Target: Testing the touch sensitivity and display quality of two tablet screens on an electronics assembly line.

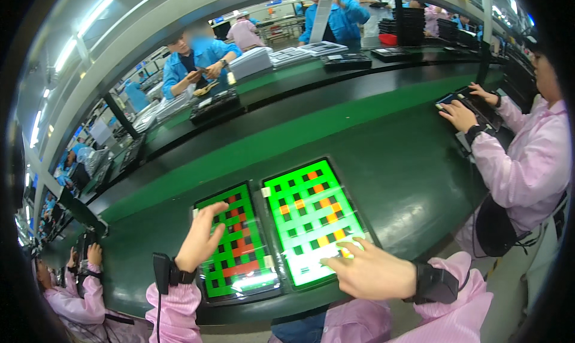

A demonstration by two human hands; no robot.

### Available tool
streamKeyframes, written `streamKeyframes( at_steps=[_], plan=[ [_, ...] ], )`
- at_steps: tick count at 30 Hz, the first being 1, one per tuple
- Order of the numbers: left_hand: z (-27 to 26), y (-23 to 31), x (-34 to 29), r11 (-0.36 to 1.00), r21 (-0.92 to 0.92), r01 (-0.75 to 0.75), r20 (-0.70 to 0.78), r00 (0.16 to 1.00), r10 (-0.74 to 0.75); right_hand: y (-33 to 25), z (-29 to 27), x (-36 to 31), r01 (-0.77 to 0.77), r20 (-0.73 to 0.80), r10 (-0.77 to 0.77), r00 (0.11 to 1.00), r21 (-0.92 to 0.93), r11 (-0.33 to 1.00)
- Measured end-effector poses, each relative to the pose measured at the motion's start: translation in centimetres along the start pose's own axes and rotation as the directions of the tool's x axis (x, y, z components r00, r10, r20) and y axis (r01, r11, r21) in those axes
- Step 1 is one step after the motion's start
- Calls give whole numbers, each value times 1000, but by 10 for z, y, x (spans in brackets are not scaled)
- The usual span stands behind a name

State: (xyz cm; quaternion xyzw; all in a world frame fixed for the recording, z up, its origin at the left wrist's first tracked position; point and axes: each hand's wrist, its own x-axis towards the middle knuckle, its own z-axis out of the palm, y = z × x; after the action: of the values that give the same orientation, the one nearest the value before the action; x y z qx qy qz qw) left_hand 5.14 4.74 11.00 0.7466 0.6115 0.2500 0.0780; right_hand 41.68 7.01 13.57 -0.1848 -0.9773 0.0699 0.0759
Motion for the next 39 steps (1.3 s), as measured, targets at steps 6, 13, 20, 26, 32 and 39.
streamKeyframes(
  at_steps=[6,13,20,26,32,39],
  plan=[
    [12,4,7,985,172,23,105,994,-42,30,-3,10,-88,-142,110,984,151,985],
    [-30,105,-88,982,-187,17,530,843,87,106,22,67,-207,-277,301,913,322,924],
    [-42,94,-77,997,-81,-17,390,920,47,88,27,58,-270,-211,295,932,140,953],
    [-16,57,-38,999,-31,-36,105,994,39,4,-8,-25,-122,66,112,992,181,976],
    [10,54,-19,995,82,-57,94,994,50,21,-11,-7,-204,-105,239,965,268,941],
    [-18,97,-67,995,-37,-94,373,922,101,64,22,69,-95,-127,134,983,278,956]
  ],
)
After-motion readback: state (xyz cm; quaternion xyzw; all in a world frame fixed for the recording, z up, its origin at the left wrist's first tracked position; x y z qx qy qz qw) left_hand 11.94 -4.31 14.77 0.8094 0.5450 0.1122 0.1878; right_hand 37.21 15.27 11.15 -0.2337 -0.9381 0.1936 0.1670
